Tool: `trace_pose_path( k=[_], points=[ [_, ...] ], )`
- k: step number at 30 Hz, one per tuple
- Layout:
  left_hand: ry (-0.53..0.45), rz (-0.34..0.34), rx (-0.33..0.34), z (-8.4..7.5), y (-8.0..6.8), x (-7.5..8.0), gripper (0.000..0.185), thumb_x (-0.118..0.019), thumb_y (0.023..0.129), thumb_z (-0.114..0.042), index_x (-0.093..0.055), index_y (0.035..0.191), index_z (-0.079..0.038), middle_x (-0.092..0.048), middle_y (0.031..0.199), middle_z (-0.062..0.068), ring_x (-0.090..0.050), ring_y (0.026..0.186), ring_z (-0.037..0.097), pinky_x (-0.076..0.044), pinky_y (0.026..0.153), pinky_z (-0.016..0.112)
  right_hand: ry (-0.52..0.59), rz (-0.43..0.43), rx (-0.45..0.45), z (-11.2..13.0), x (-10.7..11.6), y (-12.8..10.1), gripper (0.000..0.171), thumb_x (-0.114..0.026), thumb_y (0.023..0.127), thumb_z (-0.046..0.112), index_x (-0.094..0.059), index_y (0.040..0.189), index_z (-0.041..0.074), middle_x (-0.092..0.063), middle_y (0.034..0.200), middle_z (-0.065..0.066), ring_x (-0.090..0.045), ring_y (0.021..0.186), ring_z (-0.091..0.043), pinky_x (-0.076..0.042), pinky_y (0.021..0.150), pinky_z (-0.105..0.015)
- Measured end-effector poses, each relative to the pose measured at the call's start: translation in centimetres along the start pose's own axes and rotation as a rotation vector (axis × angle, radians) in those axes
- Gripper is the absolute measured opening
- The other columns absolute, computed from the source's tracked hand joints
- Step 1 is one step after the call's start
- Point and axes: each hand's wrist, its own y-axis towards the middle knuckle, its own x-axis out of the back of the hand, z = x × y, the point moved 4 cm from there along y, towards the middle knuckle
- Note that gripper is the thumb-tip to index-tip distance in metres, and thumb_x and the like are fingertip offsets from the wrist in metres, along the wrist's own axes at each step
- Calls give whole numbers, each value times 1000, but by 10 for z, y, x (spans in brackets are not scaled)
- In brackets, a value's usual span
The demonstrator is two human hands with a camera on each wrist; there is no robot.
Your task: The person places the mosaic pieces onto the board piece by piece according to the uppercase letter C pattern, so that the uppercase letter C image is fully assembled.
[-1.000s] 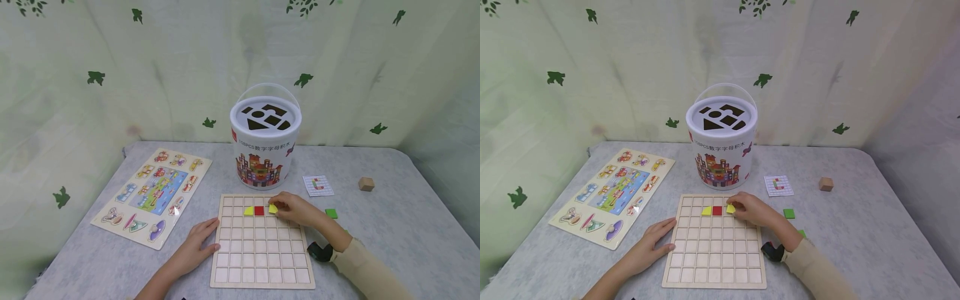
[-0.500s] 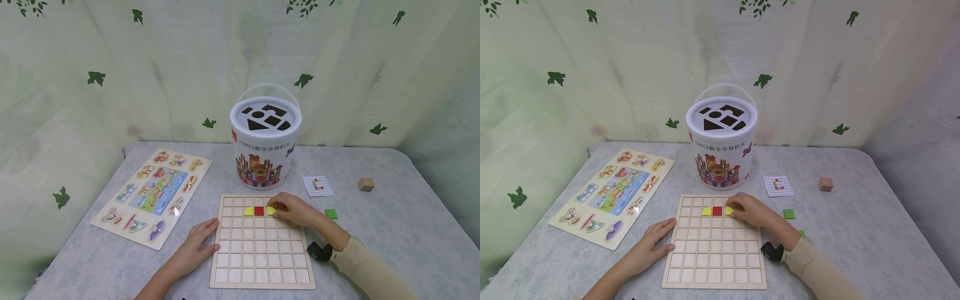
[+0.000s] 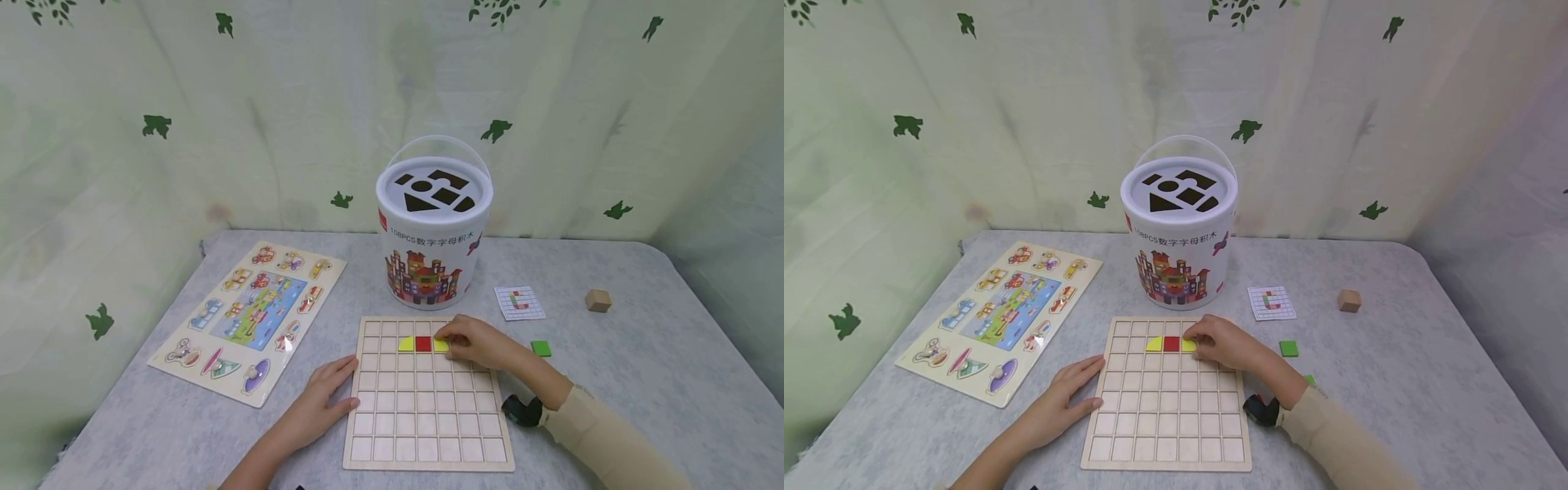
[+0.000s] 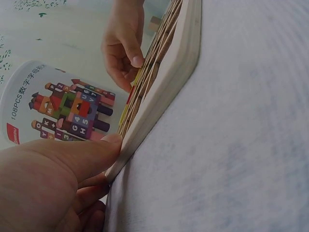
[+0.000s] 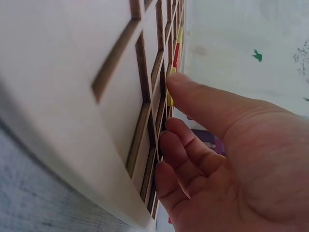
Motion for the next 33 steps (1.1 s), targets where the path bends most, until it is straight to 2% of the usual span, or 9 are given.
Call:
trace_pose_path(
  k=[6, 12, 16, 19, 22, 27, 33],
  points=[
    [-4, 6, 4, 1, 1, -1, 64, -62, 85, -29, -36, 138, -5, -31, 142, 5, -21, 130, 28, -24, 100, 49, 59, 11, -44, 1, 5, -7, 36, -63, 85, 23, -58, 119, 13, -54, 101, 3, -48, 86, -14, -44, 74, -30],
    [-4, 6, 2, 1, 1, 0, 64, -62, 85, -29, -35, 138, -4, -31, 142, 6, -21, 130, 29, -24, 100, 50, 146, -84, -58, 11, 27, -21, 44, -64, 85, 21, -51, 126, 10, -55, 115, -9, -50, 101, -25, -43, 82, -41],
    [0, 2, 4, 0, 0, 0, 64, -63, 84, -28, -36, 137, -4, -31, 142, 6, -22, 129, 29, -24, 100, 50, 87, -161, -49, 16, 44, -36, 47, -66, 83, 19, -50, 127, 9, -53, 121, -8, -50, 107, -25, -42, 86, -44],
    [-4, 3, 10, 0, 0, 1, 64, -64, 84, -26, -36, 137, -4, -31, 142, 6, -22, 129, 28, -24, 100, 49, 37, -219, -57, 13, 53, -51, 49, -66, 83, 24, -51, 127, 10, -52, 124, -5, -49, 109, -23, -41, 87, -46],
    [-5, 2, 15, 0, 0, 1, 64, -64, 84, -25, -36, 137, -3, -31, 142, 6, -22, 129, 28, -24, 100, 48, 8, -268, -75, 10, 60, -69, 49, -66, 82, 26, -51, 127, 12, -52, 125, -6, -49, 107, -27, -41, 85, -50],
    [-1, 3, 11, 0, 0, 1, 64, -64, 84, -25, -37, 137, -3, -32, 142, 6, -22, 129, 28, -25, 100, 49, -21, -322, -130, -1, 67, -96, 50, -68, 81, 22, -51, 126, 10, -51, 125, -11, -49, 103, -35, -44, 78, -53],
    [-2, 6, 2, -1, 0, 0, 64, -63, 84, -27, -36, 137, -3, -31, 142, 7, -22, 129, 29, -24, 99, 50, -23, -362, -166, -23, 67, -116, 49, -68, 81, 23, -52, 123, 4, -52, 121, -14, -49, 103, -35, -44, 80, -51]
  ],
)
